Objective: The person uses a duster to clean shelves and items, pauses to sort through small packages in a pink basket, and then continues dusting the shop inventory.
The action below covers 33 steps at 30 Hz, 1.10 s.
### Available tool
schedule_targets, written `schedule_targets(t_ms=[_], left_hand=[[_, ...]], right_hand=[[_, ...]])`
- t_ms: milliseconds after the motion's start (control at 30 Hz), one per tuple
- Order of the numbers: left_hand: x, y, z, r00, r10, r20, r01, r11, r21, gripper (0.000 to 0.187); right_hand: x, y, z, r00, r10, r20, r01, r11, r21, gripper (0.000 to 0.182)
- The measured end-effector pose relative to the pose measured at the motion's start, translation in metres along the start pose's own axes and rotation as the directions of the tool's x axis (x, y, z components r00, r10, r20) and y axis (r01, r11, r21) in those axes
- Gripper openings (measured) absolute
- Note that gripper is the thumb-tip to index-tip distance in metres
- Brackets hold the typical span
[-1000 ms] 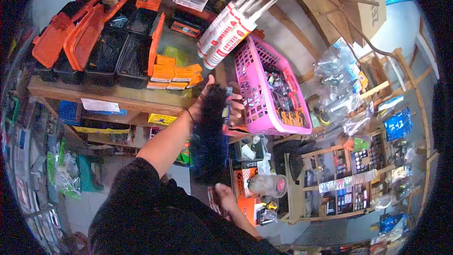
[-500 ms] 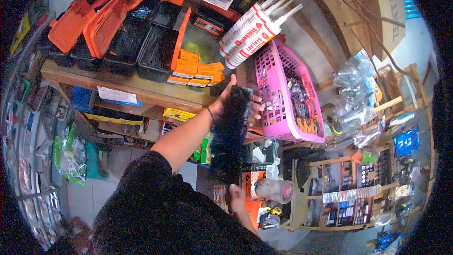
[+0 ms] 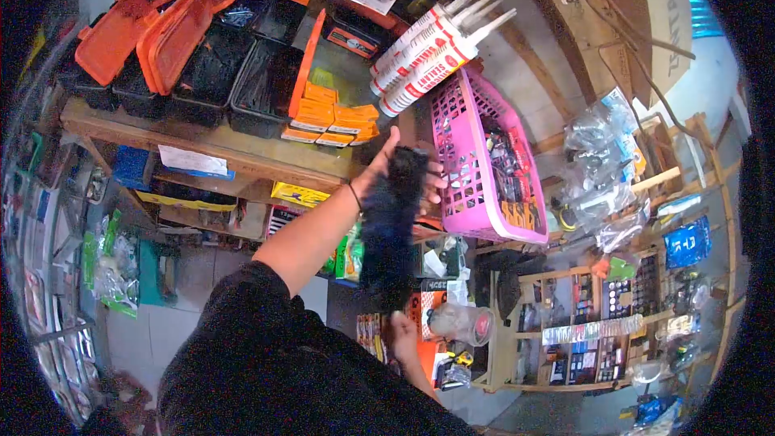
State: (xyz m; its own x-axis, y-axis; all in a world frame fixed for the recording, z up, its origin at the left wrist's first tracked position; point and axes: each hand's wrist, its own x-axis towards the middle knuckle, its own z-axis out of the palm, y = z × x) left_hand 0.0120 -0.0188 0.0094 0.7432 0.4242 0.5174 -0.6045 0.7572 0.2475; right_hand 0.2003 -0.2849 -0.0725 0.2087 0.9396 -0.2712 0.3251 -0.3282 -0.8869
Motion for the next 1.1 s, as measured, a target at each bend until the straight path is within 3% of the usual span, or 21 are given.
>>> schedule_targets(t_ms=[67,100,167,233,300,333,400,467,500,533,600,700,733,800,833,867,900,933,1000,1067,1100], left_hand=[[0.009,-0.008,0.001,0.883,0.236,-0.406,-0.225,0.971,0.075,0.093],[0.007,-0.008,-0.002,0.883,0.23,-0.409,-0.222,0.973,0.069,0.093],[0.006,0.0,-0.022,0.999,0.04,0.034,-0.039,0.999,-0.035,0.093],[0.005,0.004,-0.03,0.959,-0.025,0.282,0.044,0.997,-0.064,0.094],[-0.005,0.001,0.015,0.967,0.101,-0.232,-0.085,0.993,0.077,0.09],[-0.005,-0.002,0.039,0.835,0.172,-0.523,-0.105,0.982,0.156,0.088],[-0.001,-0.003,0.009,0.951,0.095,-0.295,-0.11,0.993,-0.036,0.089],[0.002,0.006,-0.01,0.986,-0.035,0.162,0.034,0.999,0.014,0.089],[0.0,0.005,-0.014,0.997,0.011,0.077,-0.014,0.999,0.043,0.091],[0.003,-0.005,-0.002,0.941,0.136,-0.311,-0.147,0.989,-0.012,0.095],[0.01,-0.007,-0.013,0.905,0.207,-0.372,-0.185,0.978,0.096,0.099],[0.005,0.004,-0.025,0.967,-0.025,0.255,0.041,0.997,-0.058,0.089],[0.006,0.003,-0.015,0.966,-0.022,0.259,0.037,0.998,-0.055,0.089],[0.003,-0.005,0.019,0.896,0.237,-0.375,-0.205,0.971,0.122,0.097],[0.008,-0.006,0.001,0.907,0.207,-0.366,-0.186,0.978,0.092,0.1],[0.007,-0.005,-0.008,0.909,0.2,-0.365,-0.181,0.98,0.087,0.1],[0.003,-0.001,-0.015,0.991,0.084,-0.106,-0.089,0.995,-0.041,0.097],[0.001,0.002,-0.018,0.985,-0.007,0.174,0.031,0.99,-0.136,0.094],[0.001,-0.001,-0.011,0.993,0.121,-0.011,-0.122,0.993,-0.005,0.089],[0.006,-0.004,0.013,0.917,0.178,-0.358,-0.177,0.984,0.034,0.088],[0.007,-0.005,0.006,0.927,0.141,-0.348,-0.149,0.989,0.006,0.088]], right_hand=[[0.017,0.028,-0.019,0.993,0.11,-0.028,-0.106,0.985,0.133,0.035],[0.016,0.043,-0.019,1.0,0.001,-0.015,-0.002,0.998,-0.065,0.035],[0.0,0.023,-0.003,0.989,-0.13,0.071,0.147,0.92,-0.364,0.034],[0.008,0.03,-0.014,0.999,-0.026,0.026,0.033,0.959,-0.281,0.034],[0.017,0.042,-0.015,0.983,0.106,-0.151,-0.101,0.994,0.036,0.033],[0.015,0.045,-0.013,0.982,0.113,-0.155,-0.108,0.993,0.037,0.033],[0.01,0.051,-0.011,0.998,-0.064,0.028,0.069,0.978,-0.198,0.031],[0.01,0.03,-0.006,0.996,-0.045,0.074,0.063,0.966,-0.252,0.029],[0.014,0.025,-0.003,0.994,-0.109,-0.012,0.107,0.988,-0.112,0.027],[0.015,0.023,-0.003,0.982,-0.156,-0.104,0.16,0.987,0.026,0.031],[0.008,0.023,-0.007,0.996,0.001,-0.092,-0.003,1.0,-0.023,0.033],[0.005,0.023,-0.009,1.0,-0.003,0.003,0.003,0.983,-0.181,0.03],[0.008,0.019,-0.015,0.997,-0.042,-0.063,0.027,0.976,-0.217,0.03],[0.021,0.013,-0.022,0.988,0.157,0.009,-0.157,0.988,0.007,0.031],[0.016,0.018,-0.016,0.987,0.162,0.004,-0.162,0.987,0.01,0.031],[0.011,0.024,-0.003,0.97,-0.232,-0.074,0.214,0.958,-0.19,0.03],[0.008,0.014,0.009,0.798,-0.6,-0.063,0.531,0.748,-0.398,0.039],[0.011,0.02,-0.001,0.794,-0.604,-0.062,0.534,0.744,-0.401,0.039],[0.021,0.041,-0.029,0.997,0.015,-0.07,-0.023,0.994,-0.111,0.037],[0.019,0.034,-0.025,0.989,0.133,-0.072,-0.133,0.991,0.001,0.033],[0.01,0.025,-0.014,0.998,0.059,-0.032,-0.062,0.993,-0.097,0.03]])
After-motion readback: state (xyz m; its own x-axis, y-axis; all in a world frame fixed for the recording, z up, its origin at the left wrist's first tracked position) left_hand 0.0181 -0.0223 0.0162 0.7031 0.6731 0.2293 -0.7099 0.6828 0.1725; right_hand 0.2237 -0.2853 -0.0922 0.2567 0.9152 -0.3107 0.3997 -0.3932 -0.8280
